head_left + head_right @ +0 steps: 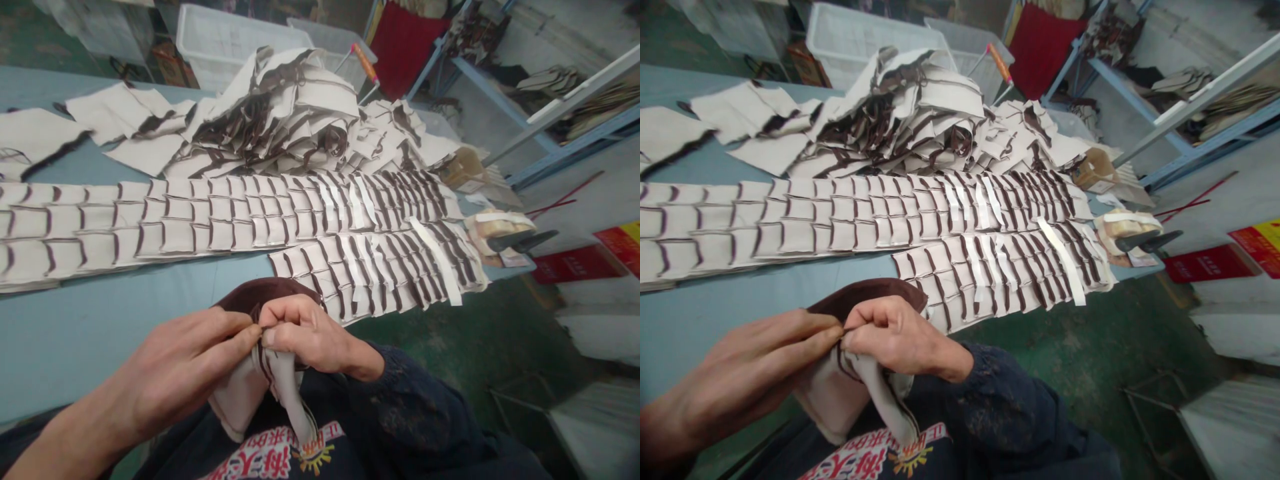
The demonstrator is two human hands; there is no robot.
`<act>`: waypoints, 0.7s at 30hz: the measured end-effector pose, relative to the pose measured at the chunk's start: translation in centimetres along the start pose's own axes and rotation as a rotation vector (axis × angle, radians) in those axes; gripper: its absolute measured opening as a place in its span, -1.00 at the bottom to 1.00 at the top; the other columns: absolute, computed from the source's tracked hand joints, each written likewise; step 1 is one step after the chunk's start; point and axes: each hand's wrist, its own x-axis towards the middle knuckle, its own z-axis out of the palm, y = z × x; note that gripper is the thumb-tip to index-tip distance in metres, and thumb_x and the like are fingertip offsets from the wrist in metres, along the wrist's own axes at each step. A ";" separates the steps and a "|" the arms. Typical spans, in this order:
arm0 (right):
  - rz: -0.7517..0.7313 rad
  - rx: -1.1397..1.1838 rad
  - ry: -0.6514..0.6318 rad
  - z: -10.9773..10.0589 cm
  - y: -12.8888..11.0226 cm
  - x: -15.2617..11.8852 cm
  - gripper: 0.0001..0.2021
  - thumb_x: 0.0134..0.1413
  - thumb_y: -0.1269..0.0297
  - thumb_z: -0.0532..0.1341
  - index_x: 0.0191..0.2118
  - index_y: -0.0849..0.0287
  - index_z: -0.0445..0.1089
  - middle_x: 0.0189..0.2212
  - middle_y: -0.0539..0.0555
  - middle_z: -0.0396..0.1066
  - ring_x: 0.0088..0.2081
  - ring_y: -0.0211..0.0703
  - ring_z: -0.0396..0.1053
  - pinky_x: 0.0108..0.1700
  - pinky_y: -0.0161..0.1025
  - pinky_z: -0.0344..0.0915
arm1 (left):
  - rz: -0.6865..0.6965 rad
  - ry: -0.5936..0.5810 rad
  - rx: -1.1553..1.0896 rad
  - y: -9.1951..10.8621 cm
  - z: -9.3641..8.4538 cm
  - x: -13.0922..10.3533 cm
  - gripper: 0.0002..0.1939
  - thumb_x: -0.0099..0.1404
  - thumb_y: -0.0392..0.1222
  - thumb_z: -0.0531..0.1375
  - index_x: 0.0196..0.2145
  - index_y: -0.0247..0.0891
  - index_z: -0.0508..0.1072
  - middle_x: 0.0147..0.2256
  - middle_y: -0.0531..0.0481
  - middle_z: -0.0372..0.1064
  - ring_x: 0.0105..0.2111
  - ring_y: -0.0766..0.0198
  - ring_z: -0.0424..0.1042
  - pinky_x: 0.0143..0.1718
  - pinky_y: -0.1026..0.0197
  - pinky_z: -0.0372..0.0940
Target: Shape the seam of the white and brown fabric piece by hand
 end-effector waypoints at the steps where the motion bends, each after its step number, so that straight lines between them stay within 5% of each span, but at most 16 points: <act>1: -0.009 -0.018 0.000 0.0 0.1 -0.1 -0.79 0.16 0.37 0.40 -0.39 0.04 0.36 -0.59 -0.20 0.28 -0.55 -0.30 0.15 -0.50 -0.35 0.12 | 0.020 0.008 -0.039 0.1 0.0 0.2 -0.58 0.83 -0.27 0.14 0.32 0.11 0.72 0.04 -0.11 0.81 -0.14 0.04 0.71 -0.07 0.13 0.58; 5: -0.120 -0.136 0.031 0.0 0.3 -0.7 -0.84 0.12 0.30 0.38 -0.36 0.04 0.37 -0.52 -0.15 0.35 -0.50 -0.27 0.25 -0.48 -0.36 0.19 | -0.020 -0.008 -0.199 1.0 -0.4 1.2 -0.59 0.71 -0.38 0.22 0.29 0.08 0.63 -0.08 0.02 0.80 -0.22 0.15 0.75 -0.09 0.26 0.62; 13: -0.498 -0.519 0.174 0.3 0.9 -0.7 -0.89 0.12 0.28 0.28 -0.36 0.02 0.33 -0.53 -0.17 0.29 -0.53 -0.31 0.20 -0.44 -0.33 0.16 | -0.124 -0.100 -0.244 1.6 -2.0 2.3 -0.79 0.83 -0.17 0.23 0.08 0.01 0.71 -0.23 0.16 0.75 -0.36 0.27 0.71 -0.22 0.35 0.45; 18: -0.696 -0.736 0.277 0.6 2.6 -0.6 -0.95 0.27 0.28 0.28 -0.27 0.03 0.44 -0.46 -0.11 0.48 -0.50 -0.26 0.38 -0.36 -0.30 0.29 | -0.147 -0.235 -0.187 1.0 -2.6 2.1 -0.75 0.86 -0.16 0.18 0.08 -0.02 0.70 -0.18 0.15 0.77 -0.28 0.28 0.72 -0.16 0.34 0.43; 21: -0.837 -0.898 0.311 0.7 3.4 -1.0 -0.90 0.41 0.32 0.27 -0.20 0.05 0.52 -0.41 -0.04 0.62 -0.45 -0.19 0.51 -0.30 -0.27 0.39 | -0.147 -0.241 -0.179 1.2 -2.1 1.4 -0.68 0.82 -0.16 0.15 -0.16 -0.09 0.59 -0.35 0.17 0.62 -0.43 0.31 0.55 -0.31 0.29 0.34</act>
